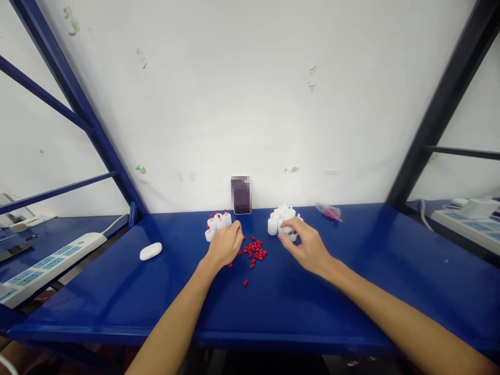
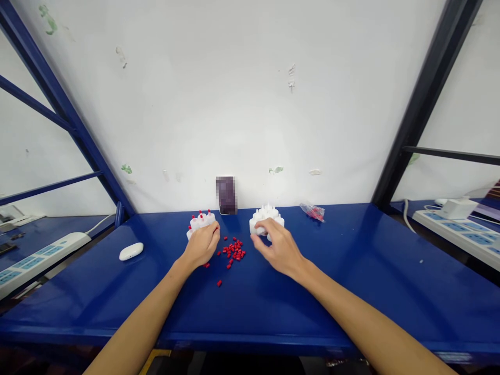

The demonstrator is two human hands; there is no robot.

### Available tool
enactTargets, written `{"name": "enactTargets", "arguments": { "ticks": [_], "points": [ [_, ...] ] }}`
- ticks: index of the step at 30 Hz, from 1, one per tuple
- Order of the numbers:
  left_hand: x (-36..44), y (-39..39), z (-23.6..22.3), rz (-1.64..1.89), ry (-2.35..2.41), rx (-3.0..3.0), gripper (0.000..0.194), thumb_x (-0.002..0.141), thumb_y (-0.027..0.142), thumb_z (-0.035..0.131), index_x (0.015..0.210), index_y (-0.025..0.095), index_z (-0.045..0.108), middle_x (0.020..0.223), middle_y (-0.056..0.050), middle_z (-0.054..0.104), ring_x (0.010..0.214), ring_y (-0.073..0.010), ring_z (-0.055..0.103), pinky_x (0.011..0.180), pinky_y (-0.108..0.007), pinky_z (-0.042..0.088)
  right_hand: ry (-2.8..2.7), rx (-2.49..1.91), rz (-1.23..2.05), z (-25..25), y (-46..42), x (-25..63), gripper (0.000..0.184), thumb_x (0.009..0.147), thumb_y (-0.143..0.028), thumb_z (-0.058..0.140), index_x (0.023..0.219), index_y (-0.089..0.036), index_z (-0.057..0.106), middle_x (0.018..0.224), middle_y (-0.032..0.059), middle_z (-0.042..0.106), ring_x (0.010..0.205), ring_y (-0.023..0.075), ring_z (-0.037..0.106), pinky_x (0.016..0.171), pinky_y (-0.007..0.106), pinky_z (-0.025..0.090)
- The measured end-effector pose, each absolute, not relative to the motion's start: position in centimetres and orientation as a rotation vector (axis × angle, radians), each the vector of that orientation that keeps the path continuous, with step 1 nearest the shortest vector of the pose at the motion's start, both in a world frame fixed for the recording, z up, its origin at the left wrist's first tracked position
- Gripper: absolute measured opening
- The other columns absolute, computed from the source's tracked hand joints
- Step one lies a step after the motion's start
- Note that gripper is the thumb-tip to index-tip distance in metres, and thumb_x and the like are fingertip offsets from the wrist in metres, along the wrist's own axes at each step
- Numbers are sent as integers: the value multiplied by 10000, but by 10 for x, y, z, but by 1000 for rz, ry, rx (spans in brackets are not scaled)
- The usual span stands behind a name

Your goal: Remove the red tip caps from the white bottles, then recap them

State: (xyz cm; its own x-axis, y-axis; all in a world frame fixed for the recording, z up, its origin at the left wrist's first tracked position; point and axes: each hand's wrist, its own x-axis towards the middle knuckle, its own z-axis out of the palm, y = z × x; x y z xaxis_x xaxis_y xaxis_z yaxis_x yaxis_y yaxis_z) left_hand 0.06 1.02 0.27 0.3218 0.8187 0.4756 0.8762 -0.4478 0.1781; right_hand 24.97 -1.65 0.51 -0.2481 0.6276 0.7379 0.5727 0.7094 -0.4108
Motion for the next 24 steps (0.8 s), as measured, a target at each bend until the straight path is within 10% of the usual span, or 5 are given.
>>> {"name": "enactTargets", "arguments": {
  "ticks": [7, 15, 24],
  "points": [
    [-3, 11, -1, -460, -1641, -2558, 301, 903, 332, 454, 643, 198, 521, 631, -18, 583, 577, -173, 534, 540, -280, 251, -1965, -1244, -109, 5, 6, 271, 256, 930, -242, 457, 1083, -182, 653, 1142, 120, 566, 885, 227, 632, 787, 365, 525],
    [-28, 18, 15, -875, -1990, -1856, 314, 954, 378, 358, 1155, 195, 517, 1019, -98, 674, 894, -246, 638, 690, -309, 407, -2126, -1327, -315, -8, 12, 273, 193, 915, -196, 484, 992, -181, 660, 993, 115, 595, 886, 269, 565, 766, 399, 500],
    [-61, 33, 7, -464, -2520, -1711, 498, 887, 510, 350, 900, 164, 708, 959, -195, 699, 933, -378, 658, 739, -418, 467, -2116, -1354, -304, -11, 14, 273, 167, 896, -177, 475, 979, -183, 621, 970, 116, 571, 868, 266, 571, 711, 372, 487]
  ]
}}
